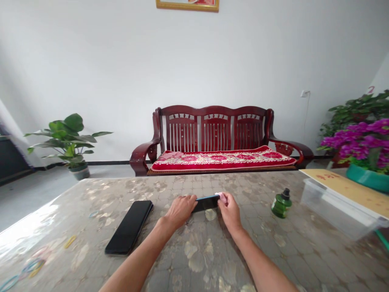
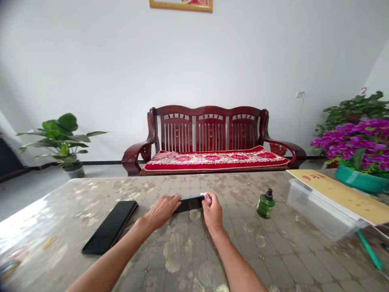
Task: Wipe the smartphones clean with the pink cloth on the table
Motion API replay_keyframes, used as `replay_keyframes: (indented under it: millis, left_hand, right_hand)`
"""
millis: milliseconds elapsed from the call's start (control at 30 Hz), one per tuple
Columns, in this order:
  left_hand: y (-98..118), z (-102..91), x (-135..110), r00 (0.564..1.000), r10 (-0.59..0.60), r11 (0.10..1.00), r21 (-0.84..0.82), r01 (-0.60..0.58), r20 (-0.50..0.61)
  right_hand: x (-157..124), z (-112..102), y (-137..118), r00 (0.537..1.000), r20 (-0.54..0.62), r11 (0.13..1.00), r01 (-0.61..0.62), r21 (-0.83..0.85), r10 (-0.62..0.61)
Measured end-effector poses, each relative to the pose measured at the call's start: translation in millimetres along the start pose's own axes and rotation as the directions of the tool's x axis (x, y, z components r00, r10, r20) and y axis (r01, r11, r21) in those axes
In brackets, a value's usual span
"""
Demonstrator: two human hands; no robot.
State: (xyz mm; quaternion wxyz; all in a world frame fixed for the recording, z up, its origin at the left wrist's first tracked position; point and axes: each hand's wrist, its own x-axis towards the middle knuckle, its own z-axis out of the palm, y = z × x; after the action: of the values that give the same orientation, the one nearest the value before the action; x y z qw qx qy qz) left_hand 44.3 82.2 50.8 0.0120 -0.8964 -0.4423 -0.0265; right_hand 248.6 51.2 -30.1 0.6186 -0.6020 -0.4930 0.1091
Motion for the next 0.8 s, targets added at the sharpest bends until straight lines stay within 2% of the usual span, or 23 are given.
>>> replay_keyframes:
  millis: [233, 400, 500, 633, 800]
  left_hand:
    - [15, 0.6, 11, 1.0, 0.02, 0.999, -0.031, -0.02, -0.015]
    - [21, 0.4, 9, 0.998, -0.002, 0.997, -0.078, -0.003, -0.063]
    - [21, 4.8, 2, 0.986, -0.036, 0.978, -0.21, 0.002, -0.161]
    - [22, 14.7, -6, 0.938, -0.129, 0.903, -0.43, -0.024, -0.322]
    - [25, 23.0, -10, 0.865, -0.302, 0.78, -0.626, -0.017, -0.4]
  right_hand:
    - [-2, 3, -11, 1.0, 0.014, 0.996, -0.012, 0.093, 0.011]
    - [-4, 2, -31, 0.994, 0.026, 0.993, 0.109, 0.055, -0.11]
    - [-3, -1, -43, 0.976, 0.045, 0.976, 0.21, 0.059, -0.213]
    - [-1, -7, -60, 0.914, 0.085, 0.918, 0.396, 0.025, -0.397]
    - [5, -17, -66, 0.814, 0.105, 0.807, 0.581, -0.106, -0.572]
